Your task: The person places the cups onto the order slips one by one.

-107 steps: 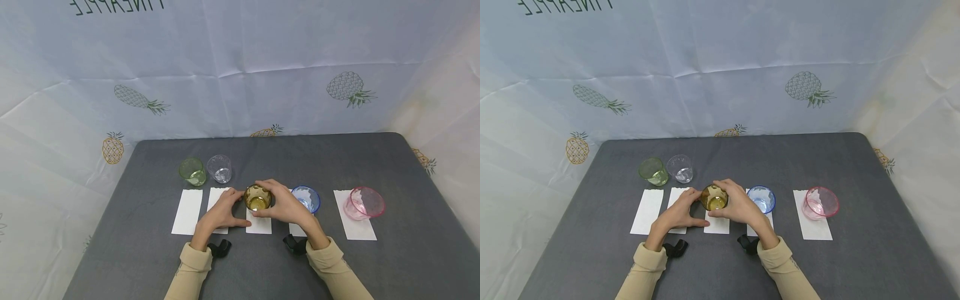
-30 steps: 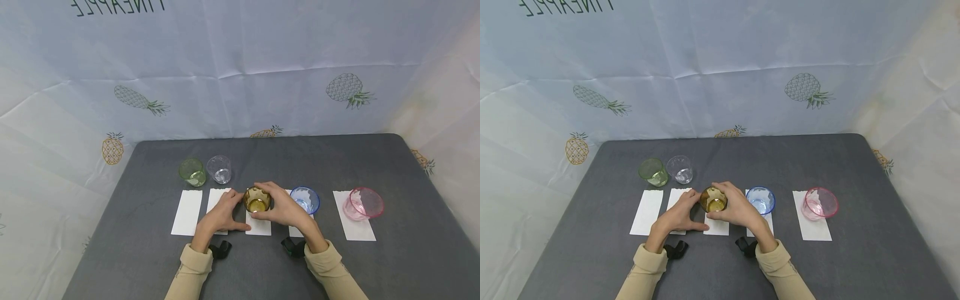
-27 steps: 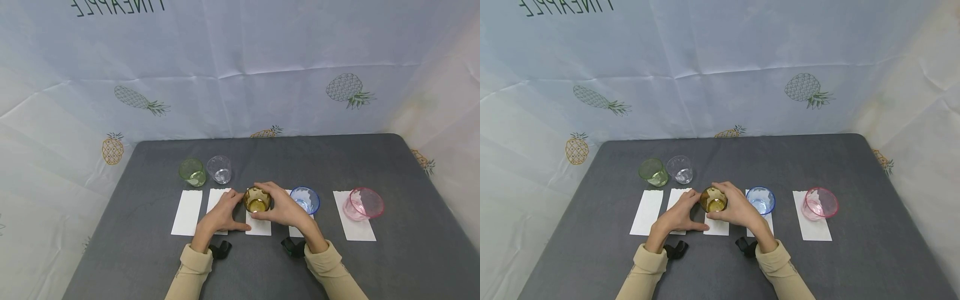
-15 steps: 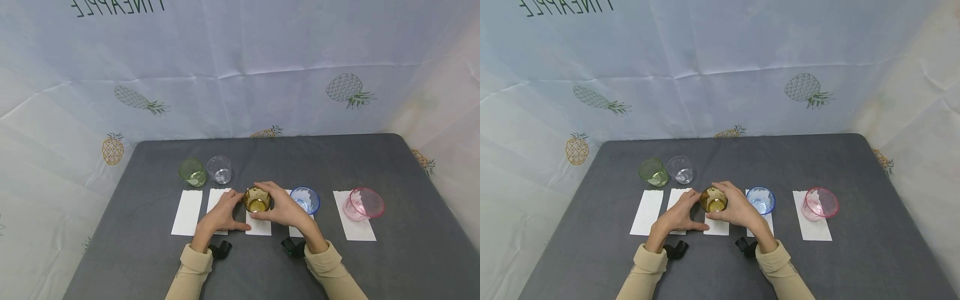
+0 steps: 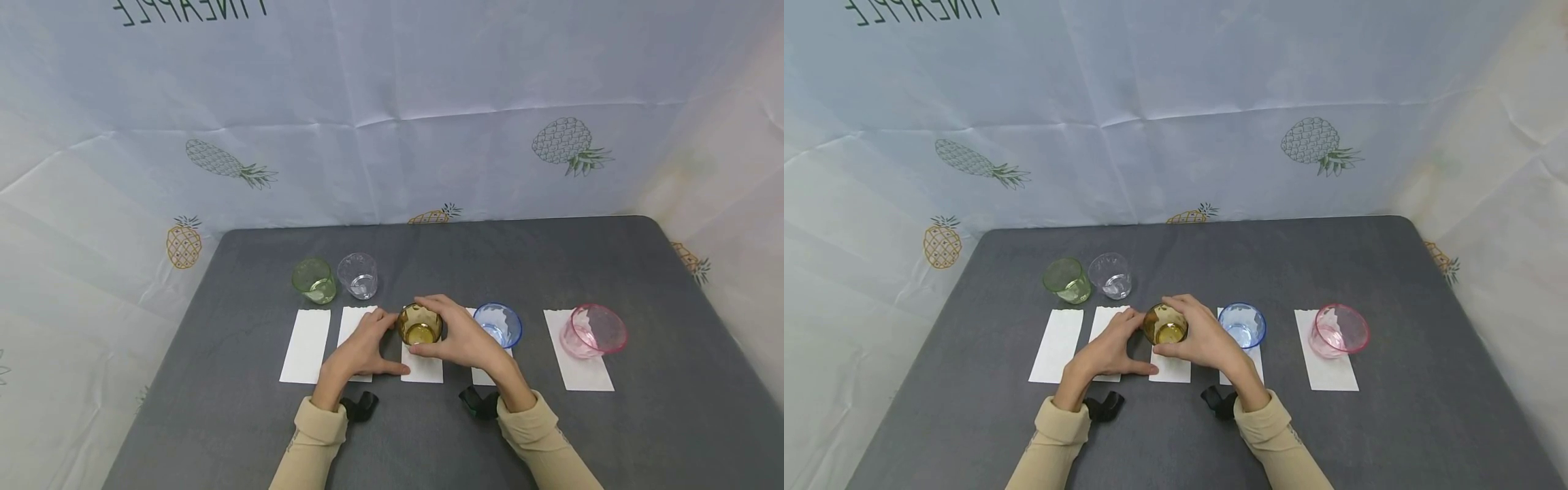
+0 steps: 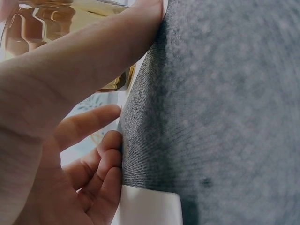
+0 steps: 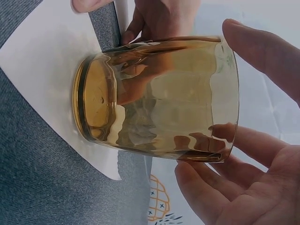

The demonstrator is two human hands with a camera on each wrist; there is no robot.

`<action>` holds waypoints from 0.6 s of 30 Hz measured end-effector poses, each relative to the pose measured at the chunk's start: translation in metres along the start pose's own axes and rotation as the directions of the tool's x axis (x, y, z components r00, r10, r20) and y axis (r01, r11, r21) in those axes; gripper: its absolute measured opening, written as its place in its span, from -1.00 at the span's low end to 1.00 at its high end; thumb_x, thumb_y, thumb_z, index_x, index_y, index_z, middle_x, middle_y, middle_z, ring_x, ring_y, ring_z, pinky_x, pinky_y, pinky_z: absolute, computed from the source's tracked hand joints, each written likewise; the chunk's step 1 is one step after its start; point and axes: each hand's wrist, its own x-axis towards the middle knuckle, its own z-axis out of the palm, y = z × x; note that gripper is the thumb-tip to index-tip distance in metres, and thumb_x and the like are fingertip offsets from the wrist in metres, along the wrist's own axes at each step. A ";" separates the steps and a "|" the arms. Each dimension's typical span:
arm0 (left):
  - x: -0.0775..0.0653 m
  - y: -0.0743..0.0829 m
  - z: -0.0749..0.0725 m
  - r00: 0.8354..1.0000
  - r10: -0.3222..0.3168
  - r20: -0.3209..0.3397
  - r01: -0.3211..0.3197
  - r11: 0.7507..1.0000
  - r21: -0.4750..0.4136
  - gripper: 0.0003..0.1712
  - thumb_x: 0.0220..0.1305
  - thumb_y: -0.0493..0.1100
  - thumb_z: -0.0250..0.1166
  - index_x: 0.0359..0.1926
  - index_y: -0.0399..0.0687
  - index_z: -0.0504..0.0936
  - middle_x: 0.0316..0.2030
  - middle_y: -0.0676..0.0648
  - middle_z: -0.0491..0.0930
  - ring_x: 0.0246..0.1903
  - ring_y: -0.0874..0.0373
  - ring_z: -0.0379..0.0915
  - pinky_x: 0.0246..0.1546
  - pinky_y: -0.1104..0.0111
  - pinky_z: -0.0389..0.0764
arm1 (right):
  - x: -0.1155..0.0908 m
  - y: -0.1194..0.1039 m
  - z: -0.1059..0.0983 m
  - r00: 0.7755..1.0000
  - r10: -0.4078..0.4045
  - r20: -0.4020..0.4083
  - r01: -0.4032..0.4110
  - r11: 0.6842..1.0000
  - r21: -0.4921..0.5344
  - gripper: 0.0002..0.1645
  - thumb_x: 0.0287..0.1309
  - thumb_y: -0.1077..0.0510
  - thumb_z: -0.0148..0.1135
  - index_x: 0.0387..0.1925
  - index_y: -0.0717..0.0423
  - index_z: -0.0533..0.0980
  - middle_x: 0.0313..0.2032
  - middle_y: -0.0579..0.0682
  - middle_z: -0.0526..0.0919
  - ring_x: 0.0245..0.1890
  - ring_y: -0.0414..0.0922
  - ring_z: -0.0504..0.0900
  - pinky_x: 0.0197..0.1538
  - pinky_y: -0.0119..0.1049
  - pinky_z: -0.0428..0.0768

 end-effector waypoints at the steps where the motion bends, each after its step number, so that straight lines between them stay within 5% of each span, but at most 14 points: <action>1: 0.000 0.000 0.000 1.000 -0.001 0.003 0.001 1.000 0.000 0.06 -0.15 0.13 0.69 0.34 -0.21 0.48 -0.03 -0.10 0.50 -0.03 0.05 0.39 0.06 0.12 0.51 | 0.000 0.000 0.000 1.000 0.000 0.000 0.000 1.000 0.001 -0.04 0.06 0.05 0.56 0.43 0.28 0.35 0.36 0.27 0.45 0.29 0.21 0.53 0.23 0.15 0.57; 18: 0.000 0.000 0.000 1.000 0.006 0.001 -0.006 1.000 0.002 0.04 -0.16 0.14 0.69 0.32 -0.21 0.50 -0.04 -0.10 0.50 -0.03 0.06 0.38 0.06 0.14 0.50 | 0.000 0.001 0.000 1.000 -0.008 -0.003 0.008 1.000 0.004 -0.03 0.06 0.05 0.56 0.44 0.25 0.35 0.37 0.26 0.44 0.30 0.20 0.52 0.25 0.17 0.54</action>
